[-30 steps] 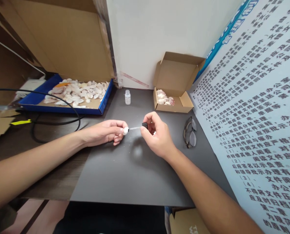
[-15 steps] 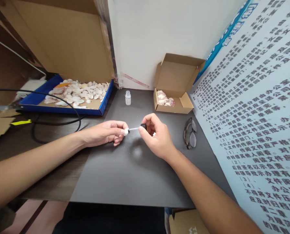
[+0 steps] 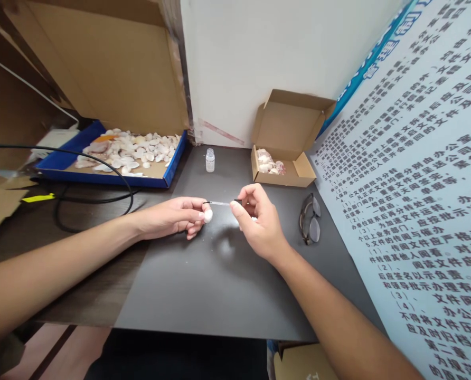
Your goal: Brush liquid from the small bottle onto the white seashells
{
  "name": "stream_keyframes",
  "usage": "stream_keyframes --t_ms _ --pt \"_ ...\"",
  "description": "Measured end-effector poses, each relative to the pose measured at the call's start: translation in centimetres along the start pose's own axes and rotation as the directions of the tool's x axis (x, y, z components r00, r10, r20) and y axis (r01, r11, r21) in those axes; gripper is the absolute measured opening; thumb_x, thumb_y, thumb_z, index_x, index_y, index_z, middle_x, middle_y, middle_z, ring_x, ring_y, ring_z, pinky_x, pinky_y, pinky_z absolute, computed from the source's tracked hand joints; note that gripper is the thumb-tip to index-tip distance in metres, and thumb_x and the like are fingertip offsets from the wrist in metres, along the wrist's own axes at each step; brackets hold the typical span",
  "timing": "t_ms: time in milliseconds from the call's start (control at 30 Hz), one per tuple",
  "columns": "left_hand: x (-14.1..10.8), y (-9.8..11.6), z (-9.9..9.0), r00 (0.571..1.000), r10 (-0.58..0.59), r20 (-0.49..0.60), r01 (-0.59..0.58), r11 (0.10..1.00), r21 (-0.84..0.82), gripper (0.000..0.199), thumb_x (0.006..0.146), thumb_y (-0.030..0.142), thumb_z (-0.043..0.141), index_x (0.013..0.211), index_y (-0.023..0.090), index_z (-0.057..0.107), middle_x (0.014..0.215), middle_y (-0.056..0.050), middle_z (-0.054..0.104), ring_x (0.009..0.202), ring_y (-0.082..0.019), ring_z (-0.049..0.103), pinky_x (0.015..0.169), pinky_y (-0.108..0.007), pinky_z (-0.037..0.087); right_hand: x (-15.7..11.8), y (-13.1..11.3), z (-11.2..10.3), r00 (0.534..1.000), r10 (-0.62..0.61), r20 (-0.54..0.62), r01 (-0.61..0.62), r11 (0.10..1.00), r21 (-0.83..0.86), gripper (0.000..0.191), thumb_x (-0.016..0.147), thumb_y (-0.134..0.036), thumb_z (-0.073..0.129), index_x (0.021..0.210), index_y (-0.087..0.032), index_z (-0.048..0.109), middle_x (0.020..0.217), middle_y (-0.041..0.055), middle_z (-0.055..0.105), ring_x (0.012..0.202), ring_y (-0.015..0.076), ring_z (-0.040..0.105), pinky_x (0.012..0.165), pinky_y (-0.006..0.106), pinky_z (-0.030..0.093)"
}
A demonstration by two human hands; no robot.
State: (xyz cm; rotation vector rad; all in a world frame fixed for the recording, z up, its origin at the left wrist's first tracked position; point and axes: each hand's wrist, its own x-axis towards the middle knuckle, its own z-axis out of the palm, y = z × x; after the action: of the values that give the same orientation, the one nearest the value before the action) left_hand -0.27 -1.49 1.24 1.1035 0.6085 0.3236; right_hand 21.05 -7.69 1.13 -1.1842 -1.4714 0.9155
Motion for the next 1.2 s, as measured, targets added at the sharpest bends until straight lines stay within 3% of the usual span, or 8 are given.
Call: stream_keyframes --t_ms 200,400,500,733,967,1100,1200 --pt "0.15 -0.13 -0.27 0.999 0.048 -0.001 -0.047 0.989 -0.14 0.018 0.076 0.022 0.073 0.087 0.013 0.061 0.069 0.001 0.057 0.056 -0.008 0.049 0.056 -0.023 0.045 -0.2 0.19 0.04 0.983 0.07 0.17 -0.084 0.994 0.073 0.019 0.091 -0.03 0.059 0.092 -0.024 0.042 0.079 -0.0061 0.048 0.051 0.0064 0.049 0.05 0.024 0.036" --pt "0.33 -0.52 -0.43 0.993 0.118 0.03 -0.11 0.972 -0.209 0.016 0.078 0.02 0.072 0.088 0.013 0.062 0.073 0.001 0.057 0.055 -0.007 0.048 0.055 -0.023 0.046 -0.17 -0.05 0.08 0.963 0.107 0.247 -0.12 0.992 0.038 0.014 0.093 -0.028 0.055 0.092 -0.023 0.042 0.079 -0.0044 0.053 0.055 0.0079 0.05 0.052 0.024 0.034" --pt "0.27 -0.54 -0.35 0.989 0.147 0.02 -0.138 0.964 -0.228 0.015 0.079 0.019 0.071 0.088 0.013 0.062 0.073 0.001 0.057 0.055 -0.006 0.047 0.055 -0.022 0.045 -0.07 -0.19 0.11 0.97 0.116 0.214 -0.118 0.993 -0.005 0.012 0.091 -0.027 0.053 0.09 -0.023 0.042 0.078 -0.0036 0.055 0.055 0.009 0.049 0.052 0.025 0.035" --pt "0.13 -0.42 -0.31 0.986 0.166 -0.006 -0.162 0.959 -0.233 0.012 0.079 0.019 0.069 0.086 0.013 0.061 0.068 0.002 0.052 0.056 -0.007 0.045 0.053 -0.02 0.04 0.13 -0.06 -0.24 0.999 0.048 -0.013 -0.05 0.989 -0.137 0.009 0.088 -0.019 0.05 0.087 -0.024 0.042 0.065 -0.007 0.043 0.054 0.0107 0.043 0.054 0.027 0.034" --pt "0.18 -0.44 -0.31 0.991 0.134 -0.005 -0.132 0.967 -0.216 0.015 0.077 0.021 0.07 0.085 0.015 0.06 0.066 0.002 0.049 0.056 -0.008 0.043 0.053 -0.021 0.038 -0.05 0.06 -0.16 0.999 0.013 0.046 -0.008 0.994 -0.105 0.01 0.09 -0.025 0.052 0.091 -0.024 0.042 0.071 -0.0058 0.046 0.055 0.0109 0.044 0.054 0.028 0.035" --pt "0.17 -0.43 -0.28 0.993 0.121 0.004 -0.117 0.972 -0.204 0.015 0.077 0.023 0.07 0.085 0.014 0.06 0.067 0.002 0.047 0.057 -0.008 0.041 0.053 -0.021 0.038 0.25 0.06 -0.37 0.999 0.022 -0.045 -0.031 0.978 -0.208 0.011 0.087 -0.023 0.054 0.087 -0.024 0.043 0.064 -0.007 0.041 0.055 0.0117 0.042 0.056 0.029 0.033" --pt "0.18 -0.45 -0.31 0.993 0.117 0.008 -0.114 0.974 -0.198 0.015 0.077 0.023 0.071 0.084 0.014 0.06 0.069 0.002 0.047 0.057 -0.008 0.04 0.053 -0.021 0.037 0.34 -0.01 -0.51 0.998 0.003 -0.062 -0.011 0.992 -0.128 0.012 0.086 -0.022 0.054 0.087 -0.024 0.042 0.066 -0.0069 0.042 0.054 0.0112 0.042 0.055 0.028 0.033"
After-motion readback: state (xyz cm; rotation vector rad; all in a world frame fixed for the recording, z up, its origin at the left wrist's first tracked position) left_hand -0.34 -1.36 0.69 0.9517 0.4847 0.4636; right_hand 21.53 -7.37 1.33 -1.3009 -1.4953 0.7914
